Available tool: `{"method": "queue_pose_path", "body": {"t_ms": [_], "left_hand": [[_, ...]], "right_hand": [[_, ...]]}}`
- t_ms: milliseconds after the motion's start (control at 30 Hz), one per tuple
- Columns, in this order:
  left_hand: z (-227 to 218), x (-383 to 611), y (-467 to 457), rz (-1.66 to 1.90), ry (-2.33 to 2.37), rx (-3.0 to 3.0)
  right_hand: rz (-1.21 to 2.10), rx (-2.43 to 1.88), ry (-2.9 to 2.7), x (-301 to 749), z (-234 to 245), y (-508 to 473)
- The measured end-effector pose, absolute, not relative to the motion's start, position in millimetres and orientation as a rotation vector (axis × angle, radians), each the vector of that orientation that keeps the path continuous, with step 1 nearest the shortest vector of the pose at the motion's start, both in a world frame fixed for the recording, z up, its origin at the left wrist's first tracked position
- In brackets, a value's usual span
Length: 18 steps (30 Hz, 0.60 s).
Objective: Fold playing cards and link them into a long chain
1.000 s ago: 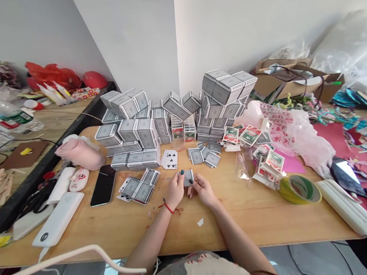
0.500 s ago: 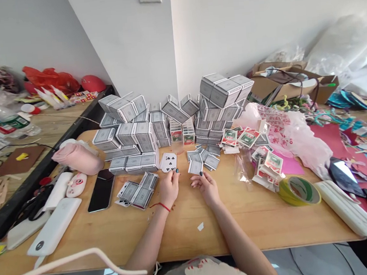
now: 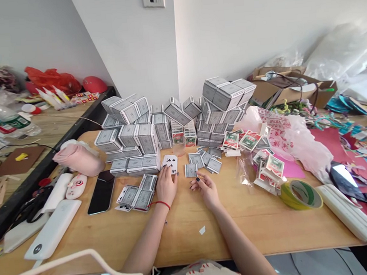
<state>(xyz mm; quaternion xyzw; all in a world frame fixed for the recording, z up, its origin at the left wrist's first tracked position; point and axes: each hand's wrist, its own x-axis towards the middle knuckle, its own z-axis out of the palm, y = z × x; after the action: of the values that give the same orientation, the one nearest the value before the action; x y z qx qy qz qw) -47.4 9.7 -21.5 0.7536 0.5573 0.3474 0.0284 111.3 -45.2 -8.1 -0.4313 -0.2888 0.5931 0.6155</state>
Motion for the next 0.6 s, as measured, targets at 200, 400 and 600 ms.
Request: {"method": "queue_pose_path", "body": {"t_ms": [200,400,600], "left_hand": [[-6.1,-45.6,3.1,1.160,1.641,2.296],[8.7,-32.8,-4.6,1.343,1.449,2.264],[13.5,-22.9,-7.1,1.309,1.190,2.340]], "right_hand": [[1.337,-1.015,-0.754,107.2,-7.1,-38.7],[1.235,-1.108,-0.792,101.6,-1.1,-17.3],[1.065,-1.112,-0.748,104.1,-2.4,1.0]]}}
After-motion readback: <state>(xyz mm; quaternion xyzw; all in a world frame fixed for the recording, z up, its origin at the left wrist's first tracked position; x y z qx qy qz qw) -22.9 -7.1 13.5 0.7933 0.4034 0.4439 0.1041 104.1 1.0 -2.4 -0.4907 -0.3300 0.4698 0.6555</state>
